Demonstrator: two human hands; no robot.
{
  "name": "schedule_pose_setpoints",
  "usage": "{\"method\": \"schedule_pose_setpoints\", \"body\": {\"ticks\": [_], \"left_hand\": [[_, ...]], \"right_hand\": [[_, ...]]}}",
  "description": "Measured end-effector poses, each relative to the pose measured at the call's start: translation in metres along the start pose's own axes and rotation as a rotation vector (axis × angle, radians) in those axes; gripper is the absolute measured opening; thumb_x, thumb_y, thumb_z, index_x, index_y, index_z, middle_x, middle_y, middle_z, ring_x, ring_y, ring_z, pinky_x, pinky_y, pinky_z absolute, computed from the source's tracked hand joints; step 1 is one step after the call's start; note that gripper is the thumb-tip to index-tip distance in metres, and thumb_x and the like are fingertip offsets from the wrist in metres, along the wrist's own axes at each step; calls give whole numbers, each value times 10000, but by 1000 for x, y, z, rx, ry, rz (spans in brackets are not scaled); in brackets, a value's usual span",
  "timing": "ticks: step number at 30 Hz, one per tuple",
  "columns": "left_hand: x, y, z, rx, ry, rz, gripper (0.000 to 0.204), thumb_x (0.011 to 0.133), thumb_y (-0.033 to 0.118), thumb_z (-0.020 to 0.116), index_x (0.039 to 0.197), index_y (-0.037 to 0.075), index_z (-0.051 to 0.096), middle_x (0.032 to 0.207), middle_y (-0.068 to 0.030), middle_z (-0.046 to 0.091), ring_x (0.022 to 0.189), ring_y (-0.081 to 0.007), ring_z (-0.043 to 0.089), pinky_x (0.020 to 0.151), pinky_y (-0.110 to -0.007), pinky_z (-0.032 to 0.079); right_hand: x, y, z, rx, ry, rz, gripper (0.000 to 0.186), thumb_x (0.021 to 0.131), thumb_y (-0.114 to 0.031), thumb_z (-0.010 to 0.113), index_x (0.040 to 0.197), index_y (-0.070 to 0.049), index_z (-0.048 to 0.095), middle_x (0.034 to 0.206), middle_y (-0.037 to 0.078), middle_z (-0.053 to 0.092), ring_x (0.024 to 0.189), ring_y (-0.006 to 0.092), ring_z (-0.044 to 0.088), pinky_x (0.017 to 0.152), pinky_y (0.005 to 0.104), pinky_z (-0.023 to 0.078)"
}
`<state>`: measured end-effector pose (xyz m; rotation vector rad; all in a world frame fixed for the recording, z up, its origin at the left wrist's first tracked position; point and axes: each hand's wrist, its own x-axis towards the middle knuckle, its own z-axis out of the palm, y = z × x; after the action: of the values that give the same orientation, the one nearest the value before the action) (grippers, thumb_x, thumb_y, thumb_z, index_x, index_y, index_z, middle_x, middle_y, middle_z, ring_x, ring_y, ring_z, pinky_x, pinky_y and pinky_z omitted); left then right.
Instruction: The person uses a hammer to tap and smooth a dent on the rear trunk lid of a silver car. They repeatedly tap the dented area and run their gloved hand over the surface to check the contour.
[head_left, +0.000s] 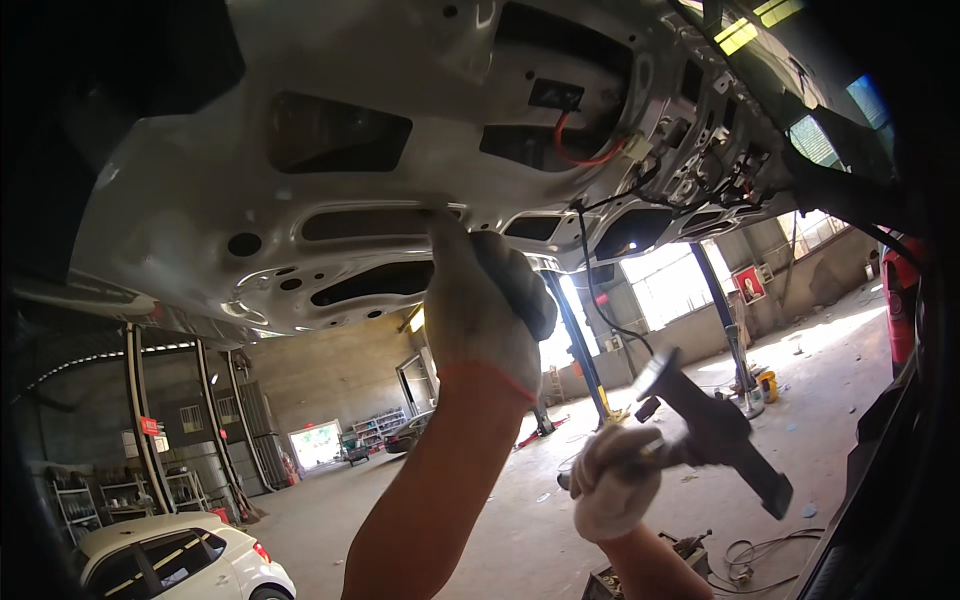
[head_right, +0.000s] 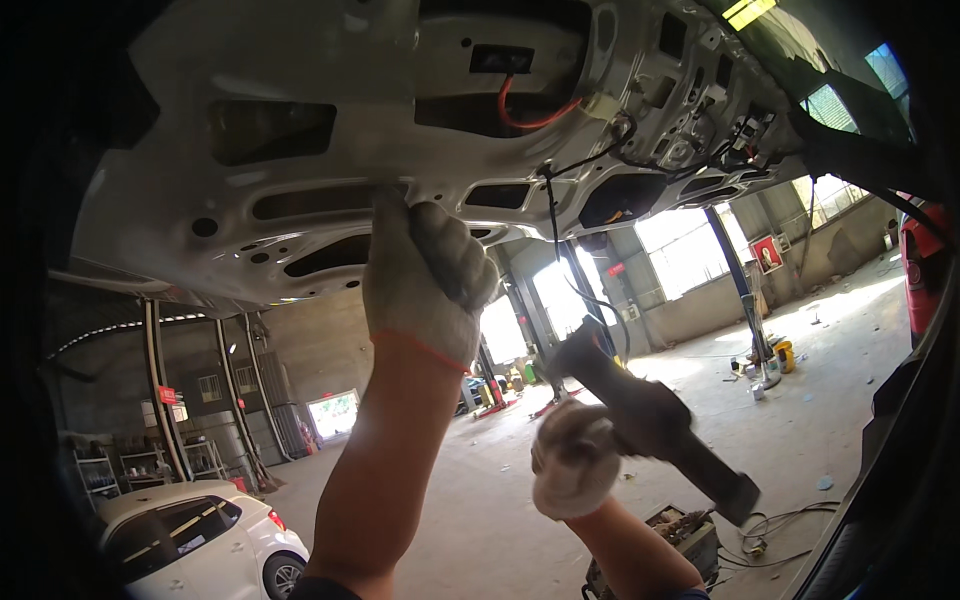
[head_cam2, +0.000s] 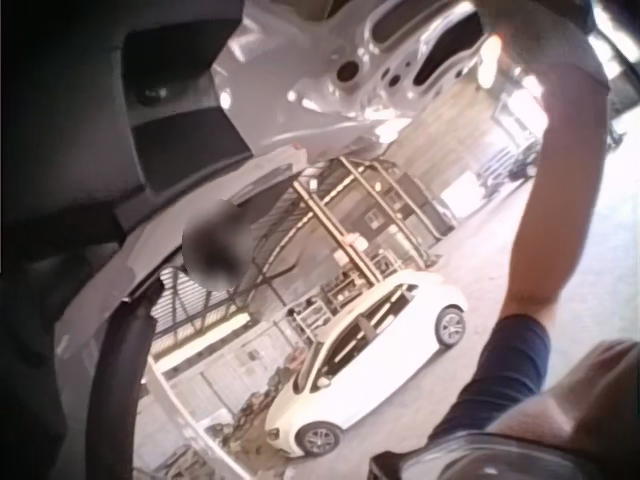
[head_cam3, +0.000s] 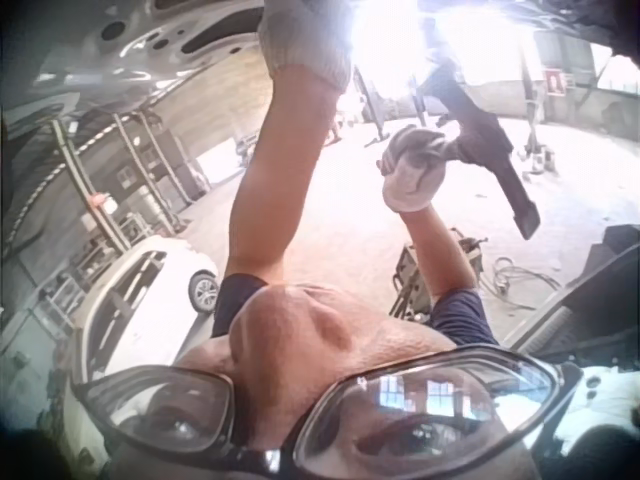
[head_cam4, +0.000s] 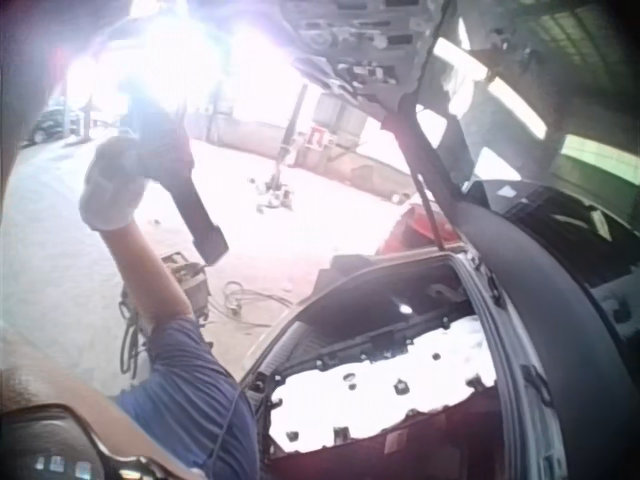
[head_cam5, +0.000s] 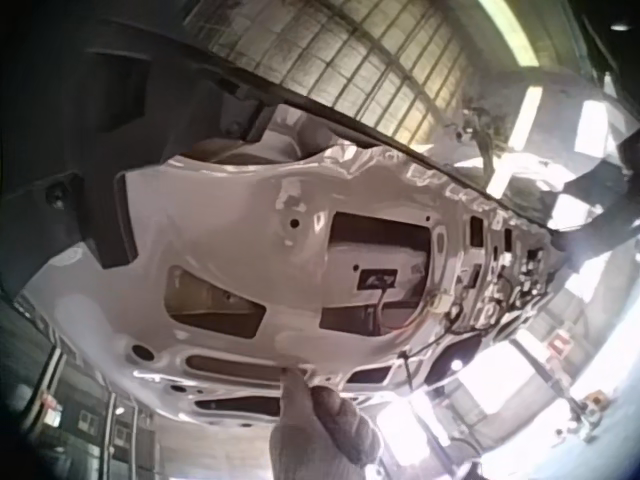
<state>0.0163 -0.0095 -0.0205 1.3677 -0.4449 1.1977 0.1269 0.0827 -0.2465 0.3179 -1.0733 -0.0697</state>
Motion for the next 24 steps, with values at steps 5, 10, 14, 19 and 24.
{"method": "schedule_pose_setpoints", "body": {"ticks": [5,10,14,19,24], "left_hand": [[-29,-12,-27,244,-114,120,676,1215,673,395,720,216,446,544,16,403,387,-121,344,374,-313,259],[-57,-56,-54,341,-204,153,650,1222,632,403,832,135,552,576,-12,479,421,-131,421,397,-299,360],[-102,-60,-115,590,-268,78,593,1251,507,407,906,80,630,692,12,573,599,-78,525,527,-289,393],[-180,-105,-206,936,-110,-192,435,1222,375,522,1010,25,669,806,-59,682,675,-132,630,620,-310,491],[-268,-150,-282,927,422,-435,271,1131,331,656,954,129,691,709,14,592,582,-107,530,523,-332,439]], "right_hand": [[-55,-6,-4,0,145,-51,419,1116,-390,731,1003,-5,611,732,87,532,475,142,461,367,303,389],[-127,-10,-70,-130,208,57,571,1076,-542,795,1039,-16,575,794,94,537,496,135,480,396,314,443],[-182,-14,-74,-209,65,367,470,1132,-518,709,1160,-110,477,869,59,521,621,132,510,554,345,520],[-239,-32,-102,-314,34,504,395,1168,-440,654,1095,-74,522,753,35,521,557,119,497,498,302,473],[-332,-39,-130,-387,261,944,321,1191,-369,659,1164,-54,606,704,53,632,570,149,629,547,310,547]]}}
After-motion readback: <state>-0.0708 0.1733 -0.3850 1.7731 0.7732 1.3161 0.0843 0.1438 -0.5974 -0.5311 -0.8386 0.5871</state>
